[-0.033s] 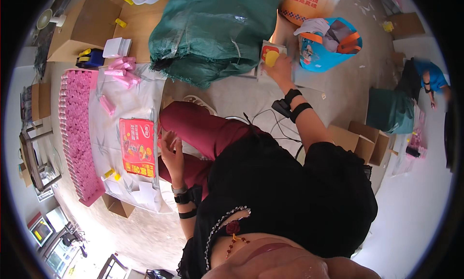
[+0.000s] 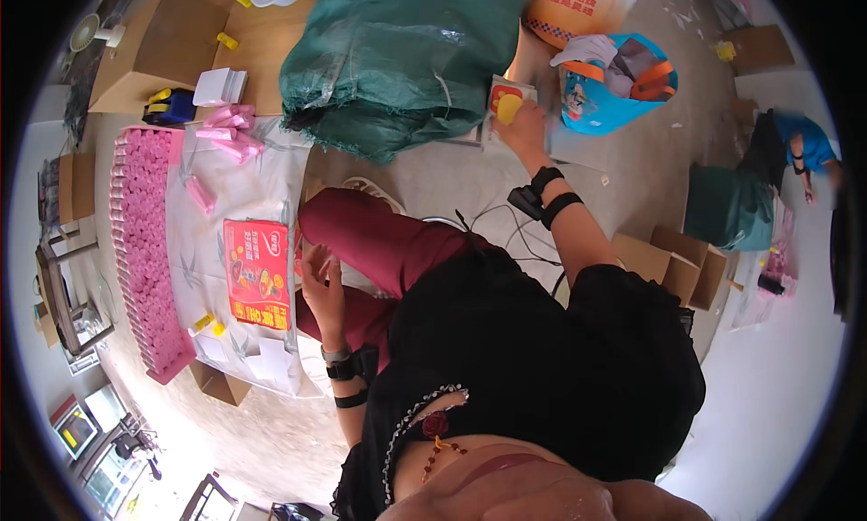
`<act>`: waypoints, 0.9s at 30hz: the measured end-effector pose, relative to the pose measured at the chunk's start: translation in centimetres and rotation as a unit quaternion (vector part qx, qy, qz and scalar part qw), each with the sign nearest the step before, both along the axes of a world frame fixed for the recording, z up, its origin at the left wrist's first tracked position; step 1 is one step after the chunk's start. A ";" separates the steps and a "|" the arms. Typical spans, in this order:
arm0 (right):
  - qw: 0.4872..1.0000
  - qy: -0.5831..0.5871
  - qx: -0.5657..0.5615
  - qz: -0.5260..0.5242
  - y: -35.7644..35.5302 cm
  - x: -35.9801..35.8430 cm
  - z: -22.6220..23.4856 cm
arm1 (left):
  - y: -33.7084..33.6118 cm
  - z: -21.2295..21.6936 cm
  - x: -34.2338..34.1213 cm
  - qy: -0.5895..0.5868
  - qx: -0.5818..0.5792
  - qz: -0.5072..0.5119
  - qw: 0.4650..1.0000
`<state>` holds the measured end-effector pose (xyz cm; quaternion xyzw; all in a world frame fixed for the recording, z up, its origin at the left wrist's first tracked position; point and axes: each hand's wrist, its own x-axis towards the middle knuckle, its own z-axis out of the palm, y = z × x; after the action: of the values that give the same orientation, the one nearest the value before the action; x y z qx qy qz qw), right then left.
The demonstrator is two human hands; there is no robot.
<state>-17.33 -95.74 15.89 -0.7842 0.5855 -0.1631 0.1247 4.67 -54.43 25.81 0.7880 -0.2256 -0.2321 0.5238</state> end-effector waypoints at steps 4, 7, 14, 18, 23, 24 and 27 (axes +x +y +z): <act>0.999 -0.003 0.044 0.006 -1.5 -1.4 -0.5 | 1.0 0.1 0.1 0.005 0.001 0.002 1.000; 0.985 -0.035 0.155 0.072 -1.7 -2.3 1.8 | 1.6 0.1 0.3 0.009 -0.017 0.029 0.999; 0.951 -0.207 0.213 0.087 -1.7 -3.9 0.8 | 2.7 -0.7 0.8 0.017 -0.029 0.033 0.999; 0.964 -0.115 0.234 0.054 -0.9 -2.1 2.9 | 3.3 -1.4 0.9 0.017 -0.025 0.029 0.999; 0.992 -0.115 -0.005 0.044 1.7 -0.7 2.7 | 1.8 -0.8 0.8 0.003 -0.028 0.013 1.000; 0.989 -0.112 -0.075 0.060 2.2 -0.5 2.3 | 1.4 -0.6 0.8 -0.001 -0.032 0.007 0.999; 0.985 -0.028 -0.105 0.133 6.4 1.3 4.3 | 1.7 -0.4 1.0 -0.001 -0.004 -0.003 1.000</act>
<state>-16.01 -89.34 20.22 -0.8590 0.4520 -0.2275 0.0779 5.63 -52.74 25.45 0.7856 -0.2292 -0.2322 0.5258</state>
